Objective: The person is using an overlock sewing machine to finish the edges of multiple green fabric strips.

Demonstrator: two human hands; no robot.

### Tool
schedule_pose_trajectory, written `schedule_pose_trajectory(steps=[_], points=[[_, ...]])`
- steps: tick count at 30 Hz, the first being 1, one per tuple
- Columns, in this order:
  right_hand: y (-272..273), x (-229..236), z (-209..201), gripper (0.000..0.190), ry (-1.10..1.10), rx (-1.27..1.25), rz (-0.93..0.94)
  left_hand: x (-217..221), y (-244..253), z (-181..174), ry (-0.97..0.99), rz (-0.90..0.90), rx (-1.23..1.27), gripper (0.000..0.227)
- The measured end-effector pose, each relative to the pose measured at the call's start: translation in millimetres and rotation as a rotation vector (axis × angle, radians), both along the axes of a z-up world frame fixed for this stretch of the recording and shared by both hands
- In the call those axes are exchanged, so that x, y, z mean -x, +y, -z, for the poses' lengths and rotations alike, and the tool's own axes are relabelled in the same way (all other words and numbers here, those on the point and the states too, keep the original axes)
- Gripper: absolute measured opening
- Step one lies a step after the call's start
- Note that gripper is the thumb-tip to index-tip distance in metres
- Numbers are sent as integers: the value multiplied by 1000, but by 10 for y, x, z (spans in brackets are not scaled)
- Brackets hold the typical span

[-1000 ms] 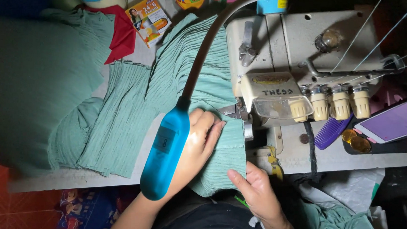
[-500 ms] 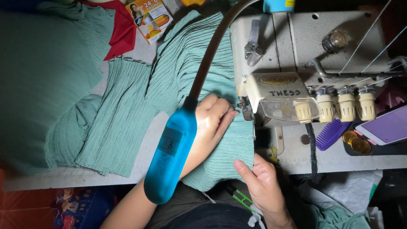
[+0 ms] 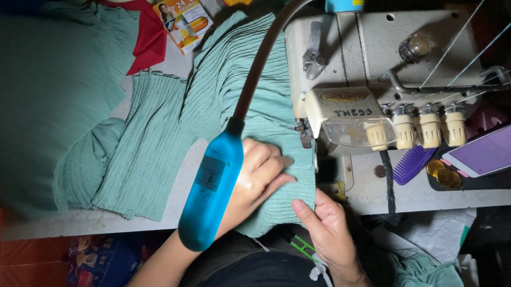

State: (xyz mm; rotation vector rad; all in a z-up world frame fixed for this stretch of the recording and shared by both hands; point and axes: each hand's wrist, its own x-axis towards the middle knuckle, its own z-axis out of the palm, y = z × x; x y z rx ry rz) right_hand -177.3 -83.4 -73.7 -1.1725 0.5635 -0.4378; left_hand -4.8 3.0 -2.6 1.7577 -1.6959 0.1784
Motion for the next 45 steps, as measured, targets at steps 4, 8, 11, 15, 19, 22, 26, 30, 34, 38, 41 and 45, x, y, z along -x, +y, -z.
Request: schedule_pose_trajectory(steps=[4,8,11,15,19,22,26,30,34,38,41,45], points=[[6,3,-25,39,-40,-5,-17,-18,-38,-10,102,17,-7,10],[12,-7,-68,42,-44,-22,-12,23,-118,-81,161,-111,-14,16],[14,-3,-92,42,-33,-18,-17,46,-163,-61,145,-158,-41,16],[5,8,-84,40,-48,-3,-37,67,-184,-7,40,-181,-71,9],[8,31,-48,36,-60,5,-36,56,-181,11,-195,-119,-75,4],[14,40,-38,32,-52,22,-29,121,-207,87,-291,-86,35,10],[-21,43,-73,28,-3,156,-68,315,-203,129,-466,-127,72,18],[-14,53,-91,24,-8,206,-87,381,-167,186,-416,-174,12,28],[23,66,-55,27,-20,180,-48,336,-150,146,-340,-173,9,25],[55,79,30,34,-13,167,39,230,-152,86,-230,-136,19,15],[104,89,45,43,35,203,116,141,-183,237,-8,-85,-4,22],[161,89,32,63,29,257,146,-84,-261,290,159,-60,-14,48]])
